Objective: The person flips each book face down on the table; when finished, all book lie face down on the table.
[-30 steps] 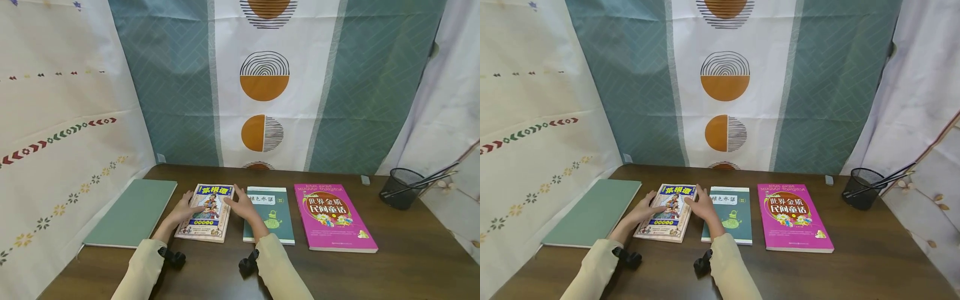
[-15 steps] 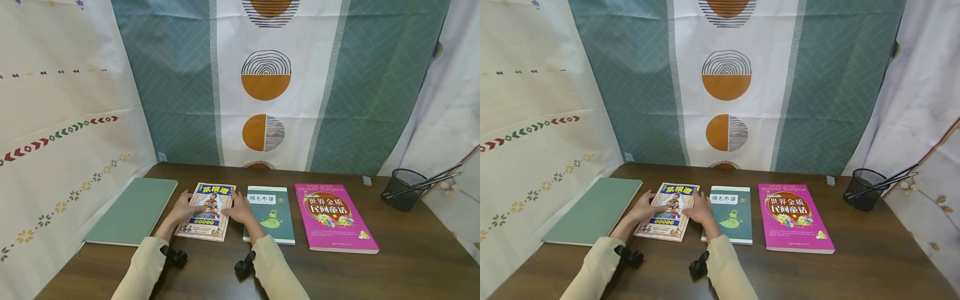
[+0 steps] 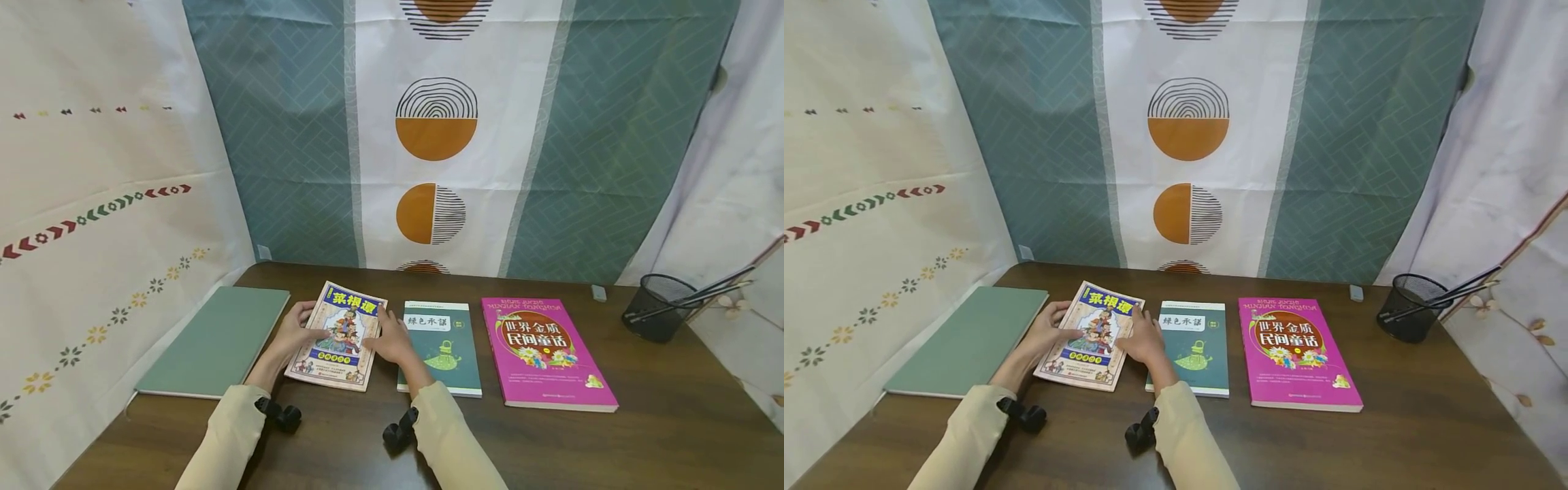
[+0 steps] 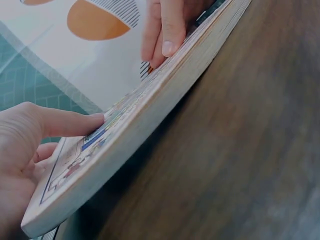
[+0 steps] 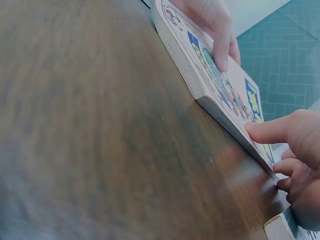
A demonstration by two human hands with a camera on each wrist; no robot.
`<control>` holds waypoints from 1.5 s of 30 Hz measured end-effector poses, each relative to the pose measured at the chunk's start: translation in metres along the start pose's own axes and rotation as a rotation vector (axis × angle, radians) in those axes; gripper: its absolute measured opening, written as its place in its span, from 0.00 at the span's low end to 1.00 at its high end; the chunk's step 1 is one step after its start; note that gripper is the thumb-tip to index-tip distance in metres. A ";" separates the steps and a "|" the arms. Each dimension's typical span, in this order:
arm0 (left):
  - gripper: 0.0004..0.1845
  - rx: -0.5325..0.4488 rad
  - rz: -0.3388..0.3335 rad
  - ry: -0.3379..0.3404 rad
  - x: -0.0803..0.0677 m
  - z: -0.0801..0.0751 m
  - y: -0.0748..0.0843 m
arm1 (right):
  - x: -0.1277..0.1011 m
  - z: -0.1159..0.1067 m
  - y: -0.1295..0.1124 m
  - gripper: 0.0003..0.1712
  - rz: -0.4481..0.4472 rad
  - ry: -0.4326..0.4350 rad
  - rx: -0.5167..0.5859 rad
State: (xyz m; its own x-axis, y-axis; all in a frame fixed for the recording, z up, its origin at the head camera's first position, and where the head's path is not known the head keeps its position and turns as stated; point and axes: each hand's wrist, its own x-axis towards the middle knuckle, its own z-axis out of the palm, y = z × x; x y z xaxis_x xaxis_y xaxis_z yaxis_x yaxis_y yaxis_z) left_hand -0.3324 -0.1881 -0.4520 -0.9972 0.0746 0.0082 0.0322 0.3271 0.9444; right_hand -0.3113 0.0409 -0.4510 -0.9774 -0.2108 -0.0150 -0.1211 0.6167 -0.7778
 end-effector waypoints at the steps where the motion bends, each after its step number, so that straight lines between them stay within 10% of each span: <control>1: 0.40 -0.017 0.006 -0.007 0.001 0.000 0.000 | 0.000 -0.001 0.000 0.48 -0.001 0.007 0.003; 24: 0.40 -0.227 0.092 -0.041 -0.005 0.002 0.024 | 0.001 0.002 -0.004 0.47 0.051 0.081 0.082; 35: 0.29 -0.365 0.205 0.014 -0.021 0.019 0.048 | -0.004 0.005 -0.017 0.41 -0.024 0.227 0.176; 45: 0.31 -0.435 0.385 -0.119 -0.030 0.033 0.062 | -0.006 0.000 -0.038 0.41 -0.083 0.239 0.319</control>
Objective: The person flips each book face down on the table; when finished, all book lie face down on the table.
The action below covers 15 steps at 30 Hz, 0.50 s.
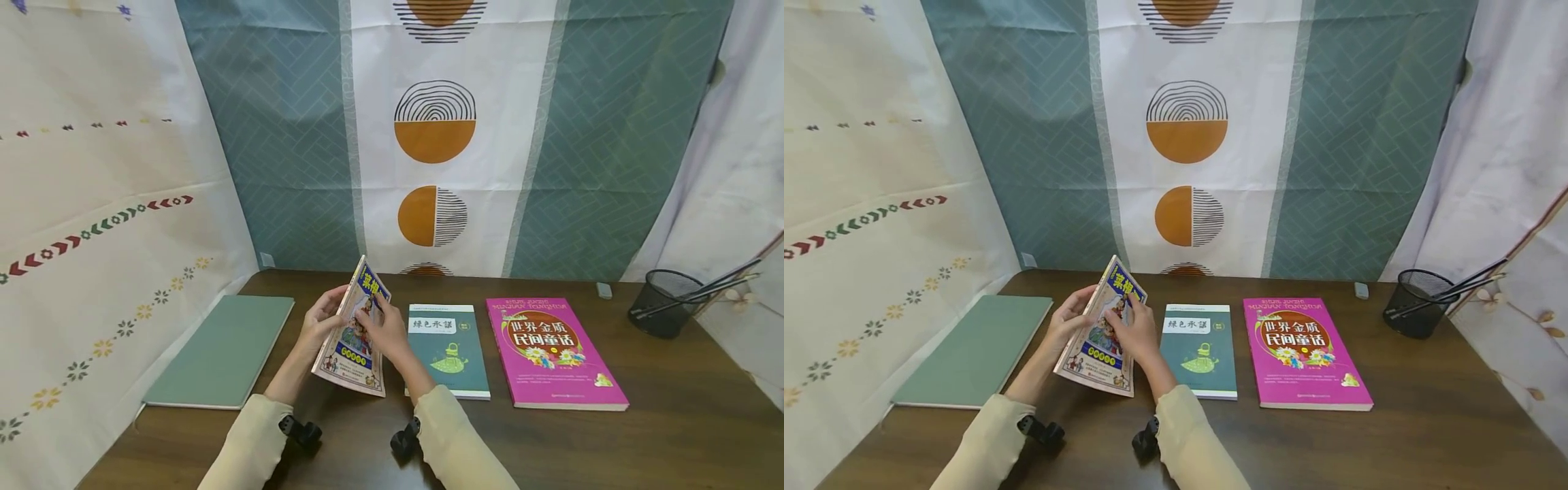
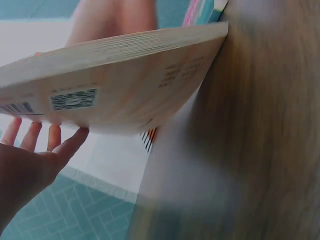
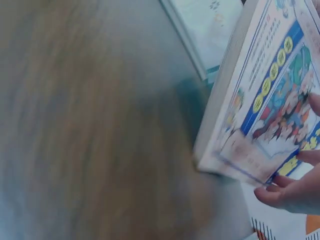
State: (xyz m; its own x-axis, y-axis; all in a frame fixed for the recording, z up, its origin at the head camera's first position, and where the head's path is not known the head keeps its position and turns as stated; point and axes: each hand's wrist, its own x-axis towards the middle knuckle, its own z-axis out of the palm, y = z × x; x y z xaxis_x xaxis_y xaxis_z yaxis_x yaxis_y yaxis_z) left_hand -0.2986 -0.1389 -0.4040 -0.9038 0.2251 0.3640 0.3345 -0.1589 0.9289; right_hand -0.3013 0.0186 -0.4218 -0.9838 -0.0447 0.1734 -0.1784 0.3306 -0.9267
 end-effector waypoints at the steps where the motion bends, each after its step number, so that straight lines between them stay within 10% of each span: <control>1: 0.32 -0.009 0.005 -0.019 -0.001 0.003 0.001 | -0.001 -0.001 -0.003 0.41 -0.002 -0.011 0.033; 15: 0.37 -0.065 0.000 -0.137 -0.006 0.024 0.008 | -0.008 -0.017 -0.034 0.44 -0.050 -0.150 0.428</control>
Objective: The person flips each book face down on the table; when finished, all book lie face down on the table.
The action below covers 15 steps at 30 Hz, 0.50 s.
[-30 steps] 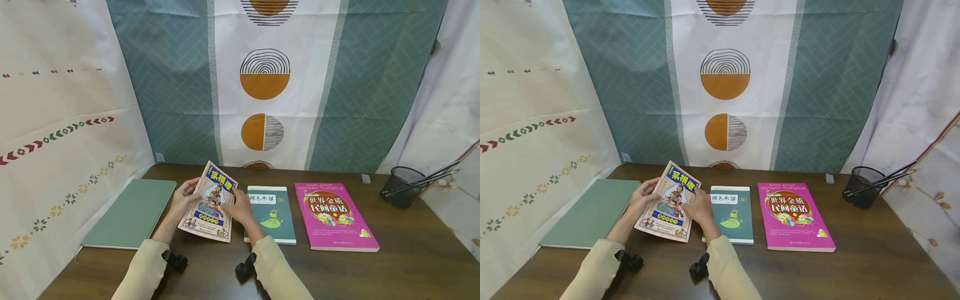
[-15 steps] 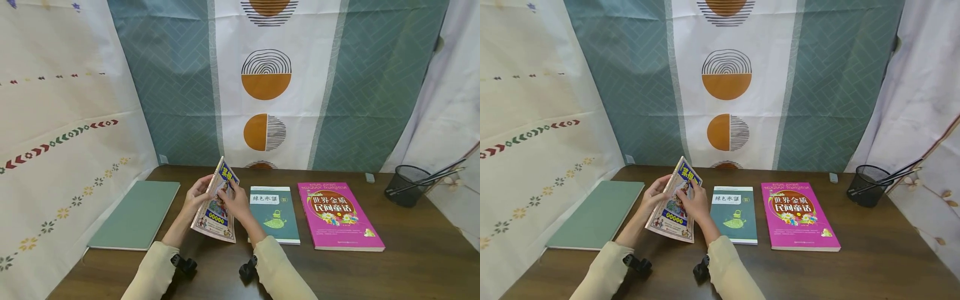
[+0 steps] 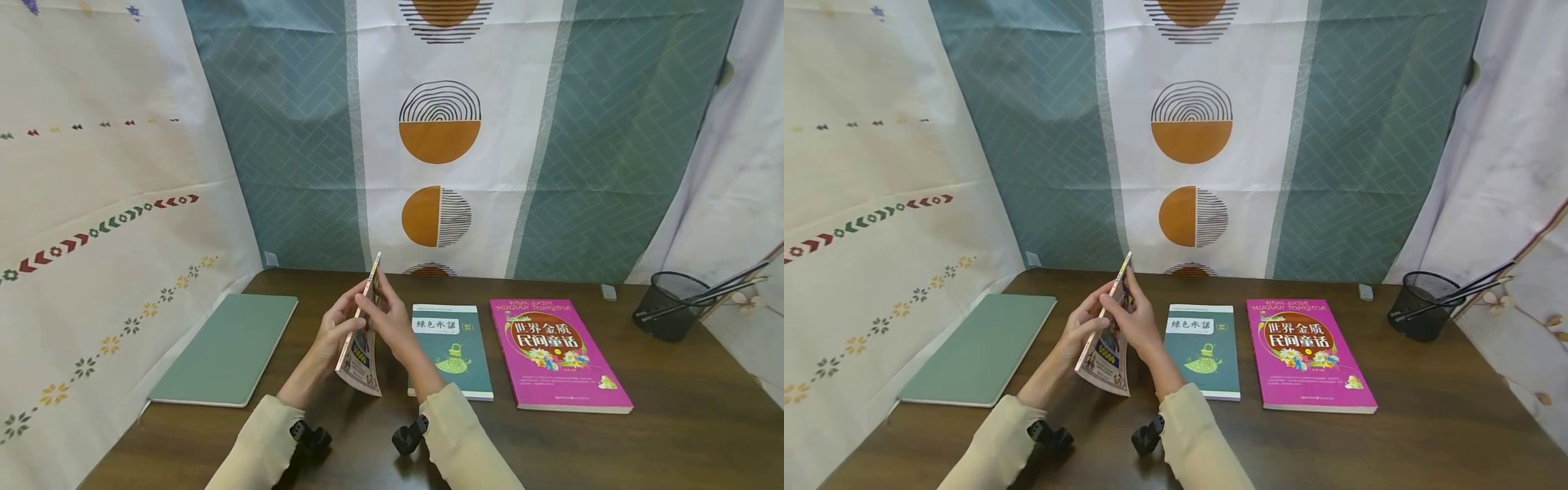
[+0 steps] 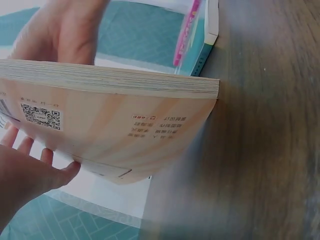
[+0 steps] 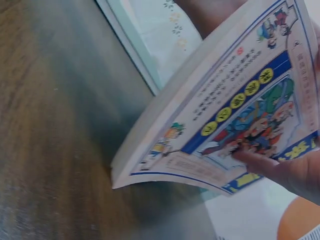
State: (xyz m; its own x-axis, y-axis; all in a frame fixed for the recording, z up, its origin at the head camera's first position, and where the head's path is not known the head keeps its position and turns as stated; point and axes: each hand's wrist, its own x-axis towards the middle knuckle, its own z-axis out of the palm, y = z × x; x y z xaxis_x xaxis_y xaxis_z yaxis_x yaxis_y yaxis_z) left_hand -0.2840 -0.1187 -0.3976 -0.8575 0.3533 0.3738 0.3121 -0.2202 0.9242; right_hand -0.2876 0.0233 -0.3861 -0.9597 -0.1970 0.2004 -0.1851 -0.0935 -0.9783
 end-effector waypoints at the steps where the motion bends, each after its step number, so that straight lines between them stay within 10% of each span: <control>1: 0.37 -0.015 0.006 -0.006 0.000 0.001 0.000 | 0.000 0.000 -0.002 0.44 -0.012 0.010 0.001; 15: 0.35 0.136 0.026 -0.025 -0.001 0.003 -0.004 | -0.005 0.001 -0.016 0.34 -0.158 0.264 -0.038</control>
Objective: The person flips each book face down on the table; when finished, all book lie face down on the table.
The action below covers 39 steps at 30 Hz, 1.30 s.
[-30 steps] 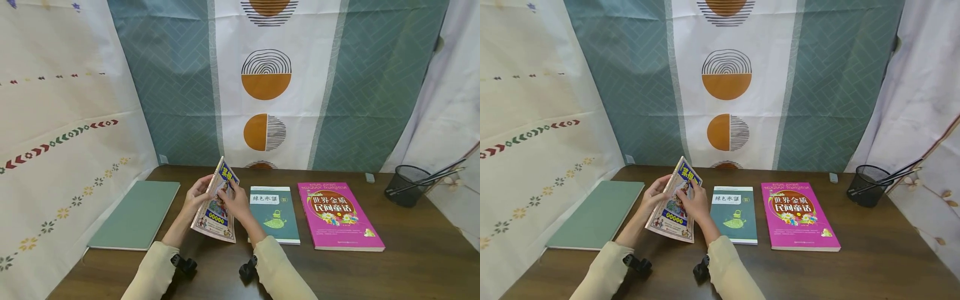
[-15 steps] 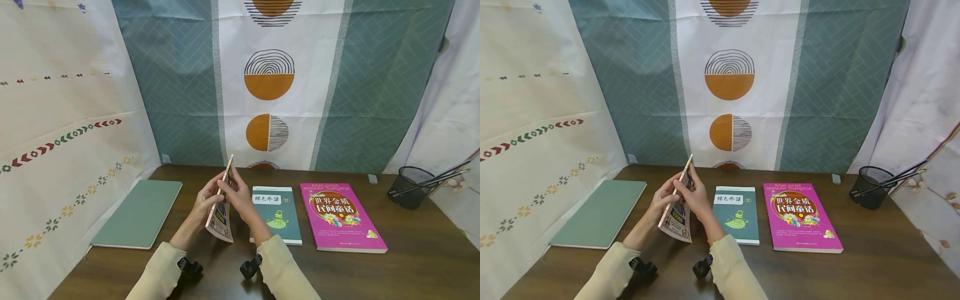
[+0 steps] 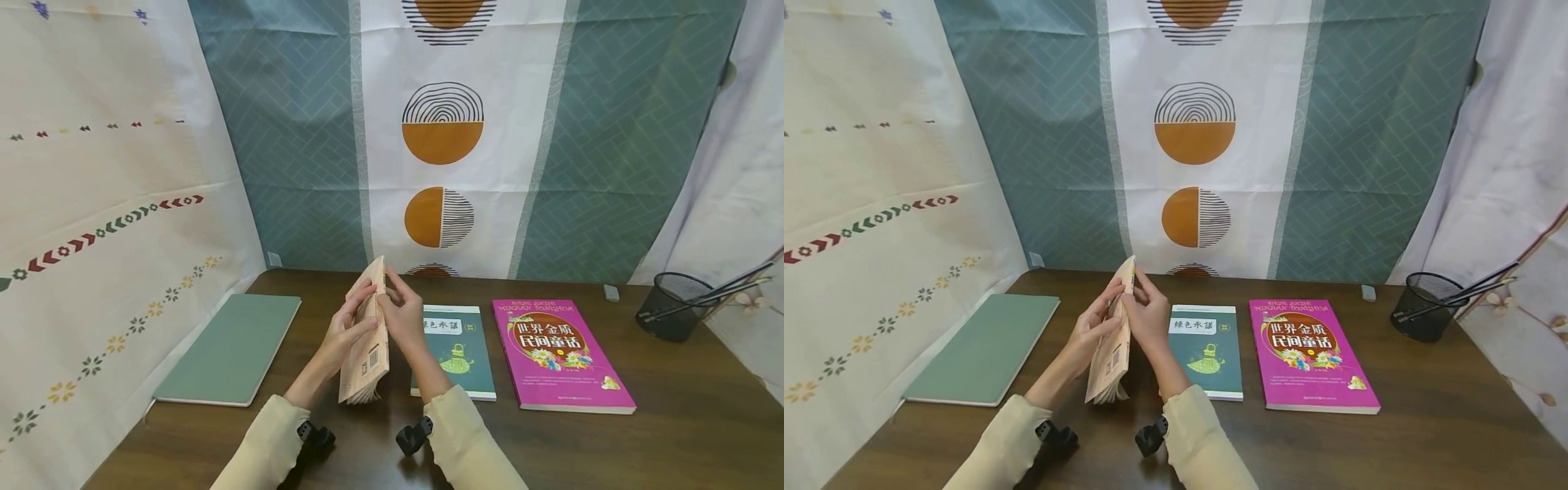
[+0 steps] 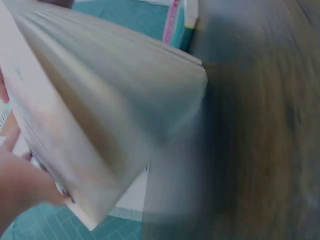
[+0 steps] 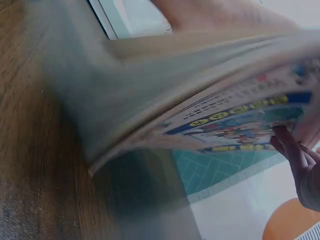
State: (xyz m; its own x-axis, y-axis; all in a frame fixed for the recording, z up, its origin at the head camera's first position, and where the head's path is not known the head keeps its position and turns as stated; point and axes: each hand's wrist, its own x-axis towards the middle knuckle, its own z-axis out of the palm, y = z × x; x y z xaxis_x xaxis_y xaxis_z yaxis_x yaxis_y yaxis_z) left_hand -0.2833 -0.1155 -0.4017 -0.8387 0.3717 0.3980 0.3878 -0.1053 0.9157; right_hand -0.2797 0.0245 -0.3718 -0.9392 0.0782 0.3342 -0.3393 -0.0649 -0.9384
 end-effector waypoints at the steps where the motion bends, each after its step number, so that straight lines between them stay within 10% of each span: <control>1: 0.36 0.013 -0.012 0.021 0.001 -0.001 -0.002 | 0.000 0.000 0.000 0.33 -0.010 0.015 0.003; 17: 0.46 0.115 -0.399 0.259 0.013 -0.023 -0.017 | 0.004 -0.006 0.001 0.26 -0.047 0.162 0.055; 28: 0.42 0.288 -0.408 0.302 0.009 -0.030 0.001 | 0.008 -0.007 0.013 0.26 0.015 0.197 0.089; 39: 0.43 0.265 -0.392 0.321 0.009 -0.039 -0.009 | 0.008 -0.010 0.019 0.27 0.053 0.181 0.070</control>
State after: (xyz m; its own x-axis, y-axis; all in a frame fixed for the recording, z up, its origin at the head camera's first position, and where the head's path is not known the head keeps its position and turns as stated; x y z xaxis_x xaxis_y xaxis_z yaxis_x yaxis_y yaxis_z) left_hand -0.3095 -0.1471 -0.4036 -0.9973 0.0328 0.0662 0.0720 0.2347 0.9694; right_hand -0.2935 0.0339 -0.3875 -0.9333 0.2502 0.2576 -0.2986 -0.1423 -0.9437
